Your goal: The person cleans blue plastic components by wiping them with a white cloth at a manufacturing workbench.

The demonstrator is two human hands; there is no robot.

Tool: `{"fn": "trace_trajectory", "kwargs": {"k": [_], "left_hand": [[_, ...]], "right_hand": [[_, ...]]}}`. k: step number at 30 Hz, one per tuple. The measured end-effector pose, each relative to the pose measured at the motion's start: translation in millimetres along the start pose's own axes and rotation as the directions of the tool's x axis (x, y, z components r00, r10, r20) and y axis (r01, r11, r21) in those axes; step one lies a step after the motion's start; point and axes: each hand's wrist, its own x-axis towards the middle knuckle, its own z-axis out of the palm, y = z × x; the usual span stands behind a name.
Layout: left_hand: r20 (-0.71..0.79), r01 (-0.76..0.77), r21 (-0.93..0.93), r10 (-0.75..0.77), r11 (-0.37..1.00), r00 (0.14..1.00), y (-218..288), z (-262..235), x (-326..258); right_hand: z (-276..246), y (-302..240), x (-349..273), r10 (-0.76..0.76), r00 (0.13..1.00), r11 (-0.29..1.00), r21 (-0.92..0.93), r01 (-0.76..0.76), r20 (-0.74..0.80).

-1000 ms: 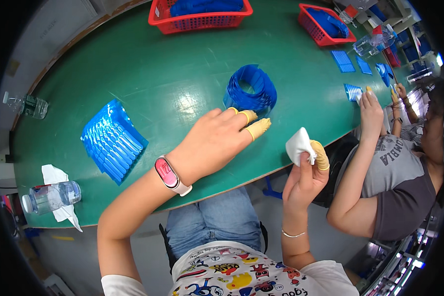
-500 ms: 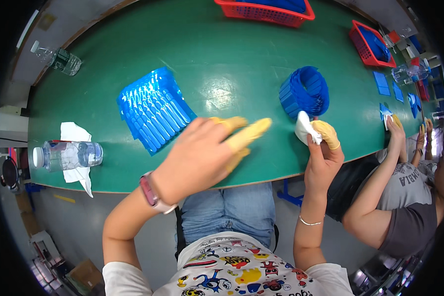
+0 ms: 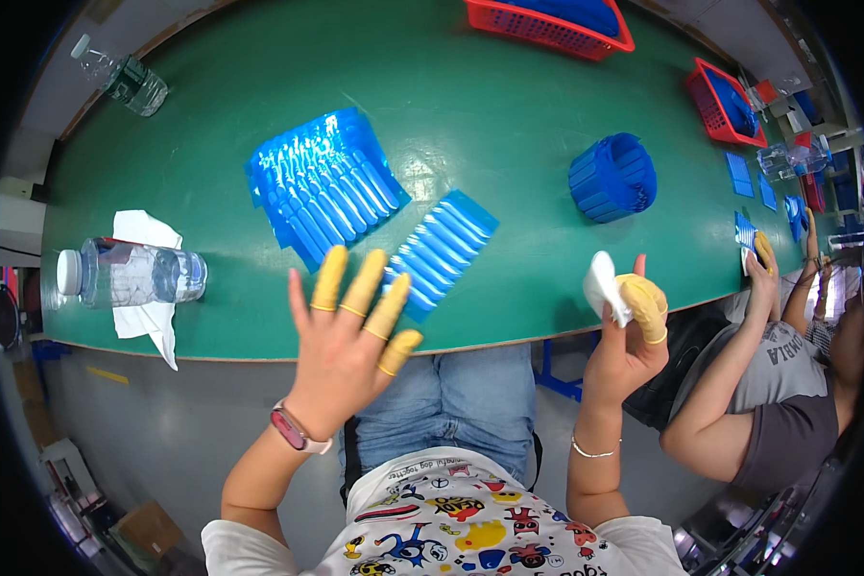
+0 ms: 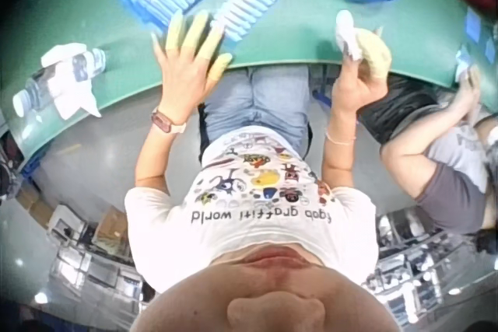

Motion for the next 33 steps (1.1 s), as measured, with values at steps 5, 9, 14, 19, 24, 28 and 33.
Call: {"fn": "trace_trajectory", "kwargs": {"k": [5,9,14,19,24,28,33], "left_hand": [[0.025,-0.119,-0.160,0.124,0.980,0.992,30,14,-3],[-0.233,-0.330,-0.175,0.287,0.927,0.929,15,19,-18],[-0.125,-0.202,-0.237,0.176,0.950,0.976,26,25,-23],[-0.135,-0.196,-0.221,0.168,0.955,0.976,22,27,-20],[-0.179,-0.268,-0.249,0.228,0.931,0.957,20,32,-16],[-0.208,-0.254,-0.222,0.209,0.941,0.955,20,34,-12],[-0.218,-0.262,-0.261,0.208,0.929,0.954,20,39,-16]], "right_hand": [[30,-27,-5,-0.084,0.900,0.982,-0.119,0.149,0.428],[35,-19,-22,-0.115,0.750,0.908,-0.238,0.345,0.651],[41,-28,-22,-0.047,0.683,0.843,-0.338,0.418,0.729],[41,-34,-20,-0.019,0.649,0.796,-0.381,0.470,0.761],[25,-45,-25,0.064,0.624,0.786,-0.425,0.450,0.779],[50,-33,-20,-0.005,0.654,0.802,-0.388,0.455,0.756],[22,-42,-28,0.048,0.591,0.795,-0.389,0.465,0.805]]}}
